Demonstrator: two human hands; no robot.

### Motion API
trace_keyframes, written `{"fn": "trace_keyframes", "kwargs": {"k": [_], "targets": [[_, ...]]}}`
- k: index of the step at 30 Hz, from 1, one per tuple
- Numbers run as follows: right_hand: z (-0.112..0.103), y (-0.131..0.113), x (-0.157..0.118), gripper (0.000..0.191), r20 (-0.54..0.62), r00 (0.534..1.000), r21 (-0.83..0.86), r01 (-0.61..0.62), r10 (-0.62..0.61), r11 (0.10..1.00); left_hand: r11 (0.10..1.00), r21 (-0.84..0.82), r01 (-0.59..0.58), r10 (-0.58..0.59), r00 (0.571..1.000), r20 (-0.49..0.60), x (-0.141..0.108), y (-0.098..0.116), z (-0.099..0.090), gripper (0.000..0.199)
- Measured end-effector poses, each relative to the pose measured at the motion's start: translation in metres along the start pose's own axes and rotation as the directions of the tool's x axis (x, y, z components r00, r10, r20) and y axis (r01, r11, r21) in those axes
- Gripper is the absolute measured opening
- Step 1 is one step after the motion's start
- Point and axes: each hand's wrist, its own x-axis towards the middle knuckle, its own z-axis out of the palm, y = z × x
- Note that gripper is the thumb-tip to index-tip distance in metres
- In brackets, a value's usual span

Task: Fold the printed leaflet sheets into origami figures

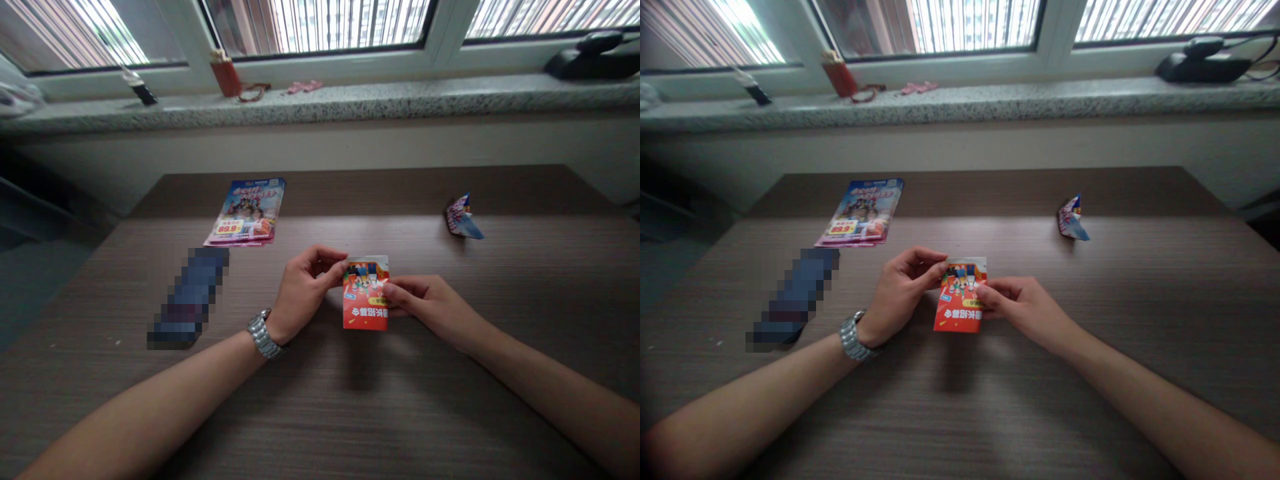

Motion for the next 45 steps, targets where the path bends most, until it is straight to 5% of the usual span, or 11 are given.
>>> {"fn": "trace_keyframes", "kwargs": {"k": [45], "targets": [[-0.0056,-0.0028,-0.0039,0.032,-0.015,0.999,-0.167,-0.031,0.029,0.985,0.991,-0.116,0.061,-0.063,0.998,-0.011,0.0033,-0.0017,-0.0043,0.028]]}}
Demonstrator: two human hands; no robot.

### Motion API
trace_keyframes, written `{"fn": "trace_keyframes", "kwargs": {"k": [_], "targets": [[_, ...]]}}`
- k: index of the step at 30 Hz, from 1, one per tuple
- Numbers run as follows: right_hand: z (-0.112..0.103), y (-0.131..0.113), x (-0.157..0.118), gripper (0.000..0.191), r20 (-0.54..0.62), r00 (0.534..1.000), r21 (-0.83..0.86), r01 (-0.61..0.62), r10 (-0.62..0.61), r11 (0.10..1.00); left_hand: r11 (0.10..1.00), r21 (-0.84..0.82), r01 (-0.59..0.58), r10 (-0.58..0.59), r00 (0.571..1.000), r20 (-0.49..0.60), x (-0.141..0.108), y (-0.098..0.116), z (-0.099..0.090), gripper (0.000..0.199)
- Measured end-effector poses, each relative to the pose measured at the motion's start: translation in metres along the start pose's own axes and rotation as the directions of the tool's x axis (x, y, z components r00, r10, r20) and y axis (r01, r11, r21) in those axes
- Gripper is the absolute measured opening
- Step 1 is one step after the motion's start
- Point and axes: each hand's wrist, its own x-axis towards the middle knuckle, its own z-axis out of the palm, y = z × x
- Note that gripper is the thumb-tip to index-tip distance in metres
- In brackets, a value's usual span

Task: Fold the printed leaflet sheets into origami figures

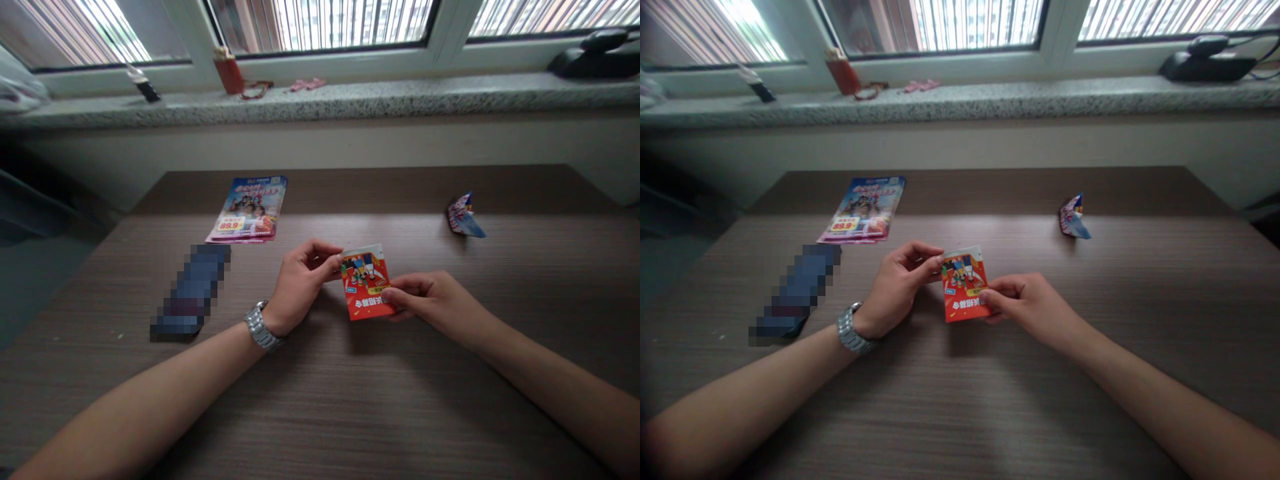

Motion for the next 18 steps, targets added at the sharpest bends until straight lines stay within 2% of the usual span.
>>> {"fn": "trace_keyframes", "kwargs": {"k": [5,11,18], "targets": [[-0.0006,-0.0040,-0.0006,0.033,-0.029,0.999,-0.025,0.031,-0.032,0.999,1.000,-0.017,0.004,-0.004,1.000,0.010,-0.0010,0.0004,-0.0009,0.027],[-0.0014,-0.0027,0.0016,0.043,-0.134,0.988,-0.031,0.067,-0.071,0.997,1.000,0.018,0.010,-0.010,1.000,0.006,-0.0020,0.0014,-0.0017,0.030],[-0.0042,-0.0043,0.0004,0.038,-0.151,0.986,-0.035,0.061,-0.066,0.998,0.999,-0.037,0.026,-0.026,1.000,0.002,-0.0020,-0.0002,-0.0015,0.027]]}}
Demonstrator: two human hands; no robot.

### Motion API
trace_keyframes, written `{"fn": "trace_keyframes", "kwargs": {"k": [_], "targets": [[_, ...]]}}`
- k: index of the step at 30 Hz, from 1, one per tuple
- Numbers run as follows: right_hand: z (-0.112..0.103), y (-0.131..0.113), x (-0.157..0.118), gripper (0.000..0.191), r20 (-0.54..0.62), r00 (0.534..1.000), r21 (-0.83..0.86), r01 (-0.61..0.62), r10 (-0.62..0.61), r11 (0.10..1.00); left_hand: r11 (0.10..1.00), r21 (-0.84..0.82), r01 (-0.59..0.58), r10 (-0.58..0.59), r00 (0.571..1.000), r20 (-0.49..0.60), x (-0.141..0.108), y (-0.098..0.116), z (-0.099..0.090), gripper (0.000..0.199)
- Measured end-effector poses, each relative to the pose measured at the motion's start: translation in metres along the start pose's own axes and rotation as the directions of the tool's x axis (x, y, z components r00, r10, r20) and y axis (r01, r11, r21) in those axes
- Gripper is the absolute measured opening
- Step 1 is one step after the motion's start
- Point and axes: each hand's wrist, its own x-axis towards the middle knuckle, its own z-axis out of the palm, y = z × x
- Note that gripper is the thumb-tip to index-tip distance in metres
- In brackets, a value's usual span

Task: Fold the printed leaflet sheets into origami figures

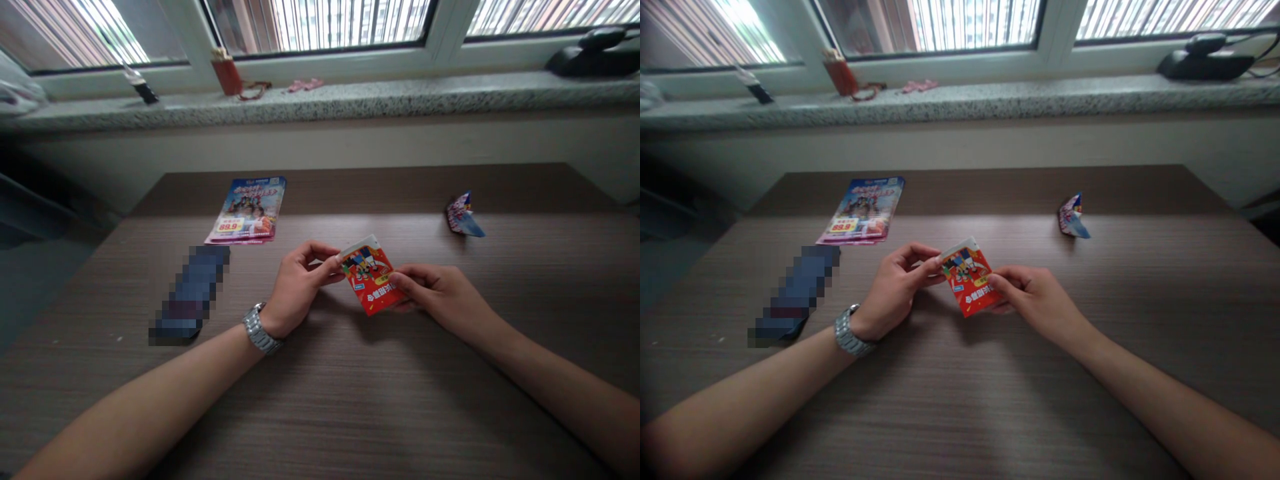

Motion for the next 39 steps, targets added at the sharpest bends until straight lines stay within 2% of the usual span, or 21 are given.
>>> {"fn": "trace_keyframes", "kwargs": {"k": [10,15,28,39], "targets": [[0.0007,0.0075,0.0041,0.041,0.099,0.995,0.079,0.009,-0.017,0.997,1.000,-0.022,0.006,-0.007,0.999,-0.032,0.0028,0.0004,-0.0027,0.030],[0.0013,0.0073,0.0035,0.042,0.100,0.995,0.087,-0.034,0.025,0.996,1.000,-0.011,-0.009,0.009,0.999,-0.037,0.0033,-0.0005,-0.0037,0.029],[-0.0052,0.0051,0.0008,0.036,0.087,0.996,0.054,-0.022,0.017,0.998,1.000,-0.001,-0.019,0.019,1.000,-0.019,0.0028,0.0001,-0.0039,0.028],[0.0000,0.0079,0.0049,0.037,0.056,0.996,0.076,0.065,-0.069,0.995,0.999,-0.042,-0.019,0.018,0.999,-0.032,0.0031,-0.0013,-0.0030,0.028]]}}
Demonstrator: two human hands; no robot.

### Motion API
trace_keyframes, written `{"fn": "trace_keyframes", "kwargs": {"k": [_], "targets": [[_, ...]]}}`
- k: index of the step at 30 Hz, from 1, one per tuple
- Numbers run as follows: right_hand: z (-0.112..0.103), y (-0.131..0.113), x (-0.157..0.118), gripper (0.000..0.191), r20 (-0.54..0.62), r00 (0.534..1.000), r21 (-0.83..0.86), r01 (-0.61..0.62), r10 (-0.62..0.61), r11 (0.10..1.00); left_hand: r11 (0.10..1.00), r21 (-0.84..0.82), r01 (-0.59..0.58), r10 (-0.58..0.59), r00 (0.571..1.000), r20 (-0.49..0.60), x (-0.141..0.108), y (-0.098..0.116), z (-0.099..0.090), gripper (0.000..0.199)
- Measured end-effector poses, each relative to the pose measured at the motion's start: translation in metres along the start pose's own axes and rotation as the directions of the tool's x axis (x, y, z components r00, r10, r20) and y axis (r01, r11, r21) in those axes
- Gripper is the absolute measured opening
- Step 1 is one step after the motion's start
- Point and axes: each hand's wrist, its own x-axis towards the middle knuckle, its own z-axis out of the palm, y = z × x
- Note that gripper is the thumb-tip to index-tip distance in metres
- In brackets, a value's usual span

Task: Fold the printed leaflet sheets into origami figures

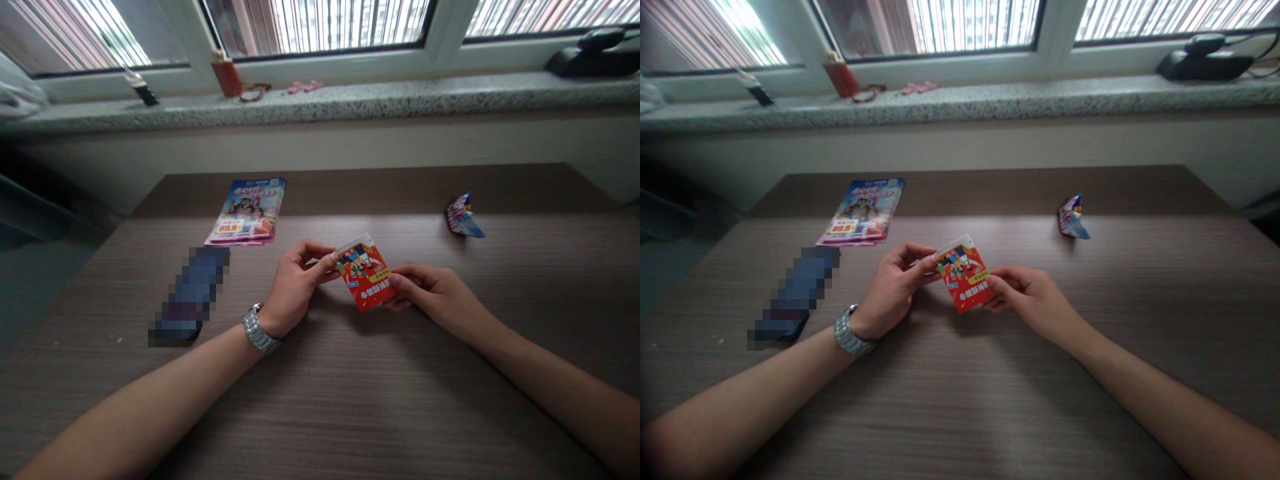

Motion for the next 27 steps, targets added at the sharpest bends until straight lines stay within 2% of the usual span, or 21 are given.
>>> {"fn": "trace_keyframes", "kwargs": {"k": [14,21,27], "targets": [[-0.004,0.003,0.001,0.035,0.011,1.000,-0.003,-0.016,0.016,1.000,0.999,0.047,-0.028,0.028,1.000,-0.007,0.000,0.000,-0.002,0.028],[-0.005,0.002,0.001,0.033,-0.092,0.995,-0.024,0.025,-0.027,0.999,0.989,0.134,-0.057,0.055,0.998,0.015,0.000,0.004,-0.001,0.026],[-0.009,-0.001,0.001,0.030,-0.218,0.973,-0.091,0.051,-0.070,0.995,0.971,0.224,-0.086,0.052,0.987,0.153,-0.004,0.010,0.004,0.027]]}}
